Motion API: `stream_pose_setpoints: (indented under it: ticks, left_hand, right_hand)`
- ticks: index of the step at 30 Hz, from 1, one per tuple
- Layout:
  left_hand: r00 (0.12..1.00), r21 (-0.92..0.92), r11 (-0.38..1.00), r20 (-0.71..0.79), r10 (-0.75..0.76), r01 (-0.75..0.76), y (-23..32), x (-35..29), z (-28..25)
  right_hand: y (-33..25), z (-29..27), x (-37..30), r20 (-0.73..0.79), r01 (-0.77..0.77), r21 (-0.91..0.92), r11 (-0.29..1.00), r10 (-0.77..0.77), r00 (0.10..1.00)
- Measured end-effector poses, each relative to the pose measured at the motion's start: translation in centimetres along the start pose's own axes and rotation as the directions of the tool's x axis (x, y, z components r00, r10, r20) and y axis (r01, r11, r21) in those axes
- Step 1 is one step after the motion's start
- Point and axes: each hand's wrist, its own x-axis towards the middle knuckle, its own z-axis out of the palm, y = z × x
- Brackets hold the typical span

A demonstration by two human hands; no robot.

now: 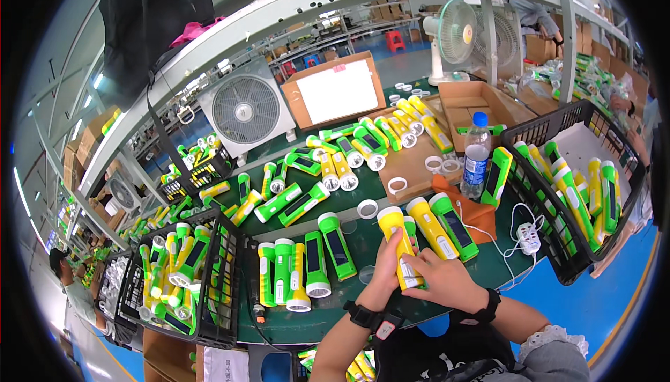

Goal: Assembling and checking the functionality of solar-powered flashlights at a factory station.

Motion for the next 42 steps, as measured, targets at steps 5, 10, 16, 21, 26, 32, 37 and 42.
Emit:
stream_pose_setpoints:
  ticks: [5, 10, 16, 21, 26, 32, 37, 42]
  left_hand:
    - [0.999, 0.041, 0.998, -0.003, 0.038, -0.038, 0.2, 0.0, 0.3]
    - [1.000, -0.037, 0.999, -0.009, -0.020, 0.019, 0.4, 0.5, 0.0]
    - [0.890, 0.427, 0.900, 0.439, -0.125, -0.084, 0.6, -3.2, 3.1]
    - [0.855, 0.623, 0.675, 0.518, 0.023, -0.396, -5.9, -12.8, 2.1]
    - [0.867, 0.644, 0.722, 0.482, -0.129, -0.251, -11.0, -15.3, -1.3]
    - [0.828, 0.574, 0.788, 0.538, -0.157, -0.223, -11.4, -16.7, -2.1]
    - [0.765, 0.513, 0.834, 0.615, -0.192, -0.203, -11.7, -17.6, -2.5]
    - [0.684, 0.449, 0.879, 0.692, -0.229, -0.160, -13.1, -18.6, -2.9]
  right_hand:
    - [0.4, 0.6, 1.2, 0.041, 0.002, -0.012, 1.000, -0.002, 0.999]
    - [0.8, 0.3, 2.5, 0.039, -0.032, 0.170, 0.985, 0.026, 0.999]
    - [4.4, -2.4, 3.2, -0.289, -0.059, 0.406, 0.912, 0.189, 0.938]
    - [-0.6, -7.7, -2.0, 0.377, 0.098, 0.076, 0.992, -0.119, 0.919]
    - [-3.1, -3.4, -7.1, 0.444, 0.068, 0.143, 0.987, -0.126, 0.887]
    - [-3.4, -1.7, -8.6, 0.194, 0.265, 0.375, 0.888, -0.355, 0.915]
    - [-3.3, -1.6, -9.5, 0.144, 0.311, 0.404, 0.860, -0.395, 0.907]
    - [-3.2, -1.0, -12.1, 0.134, 0.250, 0.405, 0.879, -0.328, 0.935]
